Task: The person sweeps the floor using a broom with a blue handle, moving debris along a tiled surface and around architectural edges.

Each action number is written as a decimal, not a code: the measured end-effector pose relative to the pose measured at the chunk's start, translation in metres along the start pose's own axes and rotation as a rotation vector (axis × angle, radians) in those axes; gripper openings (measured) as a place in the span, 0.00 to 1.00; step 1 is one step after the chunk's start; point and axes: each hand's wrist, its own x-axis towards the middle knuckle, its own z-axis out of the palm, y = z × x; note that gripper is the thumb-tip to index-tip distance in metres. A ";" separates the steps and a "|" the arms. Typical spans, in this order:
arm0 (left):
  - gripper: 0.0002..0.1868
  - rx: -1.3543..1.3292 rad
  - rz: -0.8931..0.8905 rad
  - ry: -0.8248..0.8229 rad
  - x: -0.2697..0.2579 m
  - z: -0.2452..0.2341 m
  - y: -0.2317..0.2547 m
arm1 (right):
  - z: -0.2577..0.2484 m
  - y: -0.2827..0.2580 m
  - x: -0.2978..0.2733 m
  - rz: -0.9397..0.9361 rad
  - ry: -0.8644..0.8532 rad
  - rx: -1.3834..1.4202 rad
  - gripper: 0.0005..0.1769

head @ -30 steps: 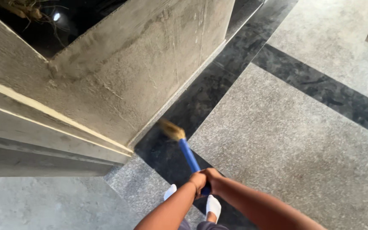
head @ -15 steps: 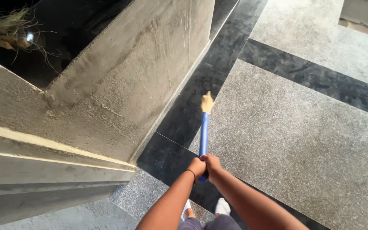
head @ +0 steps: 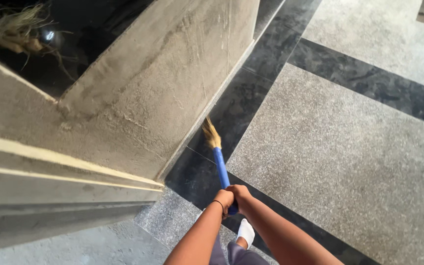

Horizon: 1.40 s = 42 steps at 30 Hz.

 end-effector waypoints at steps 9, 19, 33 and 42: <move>0.20 0.063 0.194 -0.116 0.010 -0.001 0.034 | 0.000 -0.015 0.036 -0.032 0.111 0.160 0.16; 0.21 0.039 0.317 -0.026 -0.063 -0.071 0.026 | 0.060 0.000 -0.013 -0.145 -0.002 0.114 0.16; 0.18 0.177 0.269 -0.306 0.043 -0.070 0.057 | 0.073 -0.022 0.034 0.044 0.157 0.285 0.17; 0.17 0.086 0.412 -0.427 0.005 -0.036 0.171 | 0.051 -0.132 0.011 -0.105 0.208 0.228 0.22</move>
